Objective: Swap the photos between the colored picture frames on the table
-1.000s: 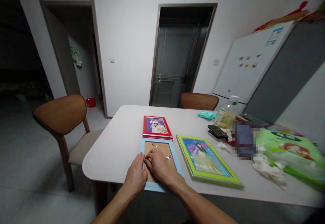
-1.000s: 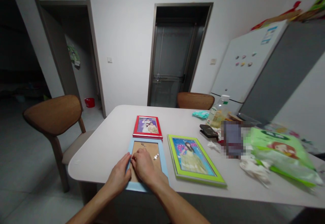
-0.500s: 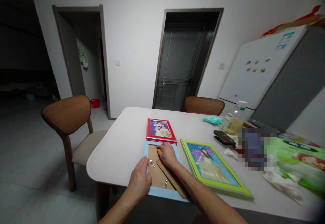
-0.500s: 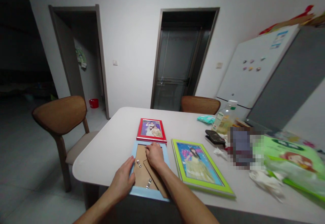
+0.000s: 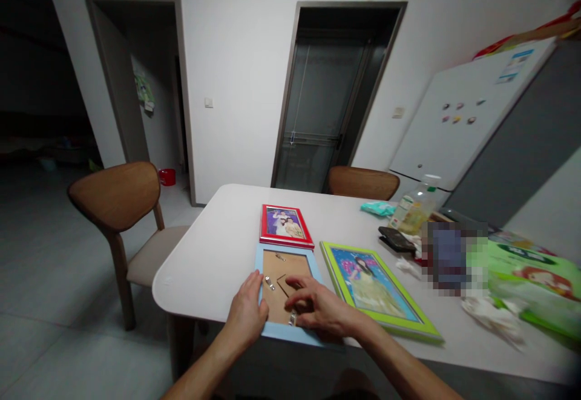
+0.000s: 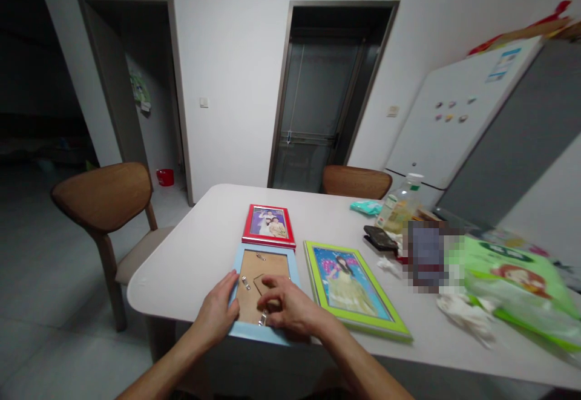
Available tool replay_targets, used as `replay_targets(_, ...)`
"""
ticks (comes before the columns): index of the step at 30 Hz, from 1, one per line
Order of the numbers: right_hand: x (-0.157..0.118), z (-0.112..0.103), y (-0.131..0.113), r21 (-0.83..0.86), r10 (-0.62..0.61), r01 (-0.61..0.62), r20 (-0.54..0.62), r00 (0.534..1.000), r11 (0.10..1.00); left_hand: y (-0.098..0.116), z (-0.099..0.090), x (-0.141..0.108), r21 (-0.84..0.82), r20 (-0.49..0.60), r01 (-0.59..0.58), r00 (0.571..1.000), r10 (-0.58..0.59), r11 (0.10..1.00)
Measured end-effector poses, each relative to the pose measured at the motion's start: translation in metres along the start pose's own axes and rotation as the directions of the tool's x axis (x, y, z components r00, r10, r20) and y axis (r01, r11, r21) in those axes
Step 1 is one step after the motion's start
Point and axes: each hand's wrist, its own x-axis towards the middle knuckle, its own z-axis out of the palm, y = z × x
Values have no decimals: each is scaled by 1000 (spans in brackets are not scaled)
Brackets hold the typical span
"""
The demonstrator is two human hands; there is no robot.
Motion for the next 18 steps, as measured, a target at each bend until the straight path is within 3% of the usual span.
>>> replay_targets(7, -2, 19, 2, 11, 42, -41, -184, 982, 999, 0, 0, 1, 1, -2, -1, 1000, 1, 1000)
replay_targets(11, 2, 22, 3, -99, 91, -126, -301, 949, 987, -4, 3, 1, -21, -10, -3, 1000, 3, 1000)
replay_targets(18, 12, 19, -1, -168, 151, -237, -410, 900, 957, -2, -1, 2, -230, -18, 71, 997, -77, 970)
